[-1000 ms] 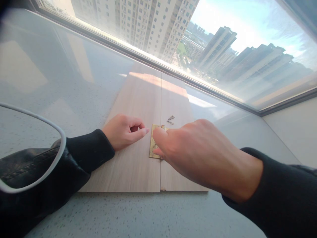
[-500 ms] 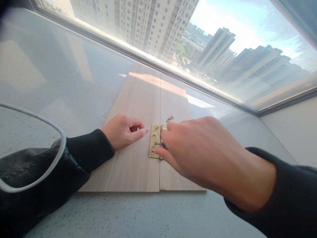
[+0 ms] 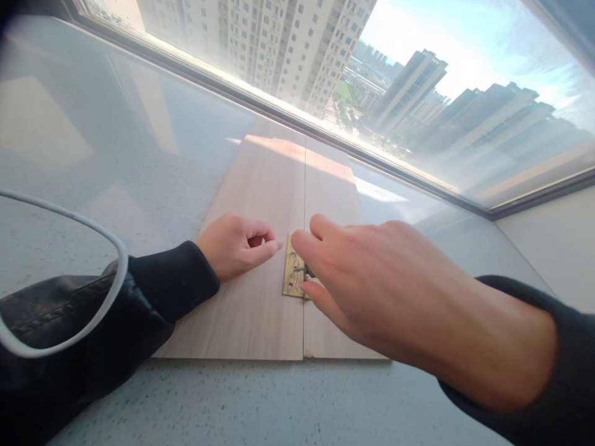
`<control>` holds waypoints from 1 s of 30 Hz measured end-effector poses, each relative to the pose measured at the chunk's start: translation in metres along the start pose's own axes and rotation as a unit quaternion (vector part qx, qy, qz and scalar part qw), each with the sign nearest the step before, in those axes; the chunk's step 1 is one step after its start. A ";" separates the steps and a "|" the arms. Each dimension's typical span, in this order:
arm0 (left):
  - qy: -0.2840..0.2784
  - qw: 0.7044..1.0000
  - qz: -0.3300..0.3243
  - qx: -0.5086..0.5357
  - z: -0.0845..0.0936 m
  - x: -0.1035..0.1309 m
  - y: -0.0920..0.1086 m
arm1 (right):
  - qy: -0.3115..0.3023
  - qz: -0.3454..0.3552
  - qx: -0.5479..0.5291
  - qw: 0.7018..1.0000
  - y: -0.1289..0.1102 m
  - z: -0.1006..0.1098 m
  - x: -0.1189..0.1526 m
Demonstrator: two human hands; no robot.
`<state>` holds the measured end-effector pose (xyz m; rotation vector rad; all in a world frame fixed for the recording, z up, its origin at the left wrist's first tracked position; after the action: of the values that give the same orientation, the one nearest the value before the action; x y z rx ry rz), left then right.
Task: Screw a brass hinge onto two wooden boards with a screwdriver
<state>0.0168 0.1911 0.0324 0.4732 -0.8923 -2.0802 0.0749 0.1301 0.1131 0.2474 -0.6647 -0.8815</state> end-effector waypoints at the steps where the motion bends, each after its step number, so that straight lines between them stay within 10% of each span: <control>1: 0.000 1.000 0.000 -0.001 0.000 0.000 0.000 | -0.002 0.012 -0.001 1.000 -0.002 0.000 0.000; 8: 0.001 1.000 0.000 -0.001 0.001 0.000 0.001 | 0.023 -0.059 0.037 0.997 0.006 -0.001 -0.001; 30: -0.004 1.000 0.001 0.006 0.001 0.000 0.002 | -0.006 0.033 0.004 0.999 -0.007 -0.009 0.000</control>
<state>0.0168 0.1905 0.0346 0.4696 -0.9116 -2.0765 0.0765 0.1252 0.1032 0.2256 -0.6828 -0.8170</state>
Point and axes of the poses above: each hand's wrist, its own x-axis away from the middle knuckle, its own z-axis out of the back of the hand, y = z × x, the point moved 10 cm from there along -x, towards the middle knuckle, and after that the axes turned 14 degrees about -y, right-handed, at the moved point
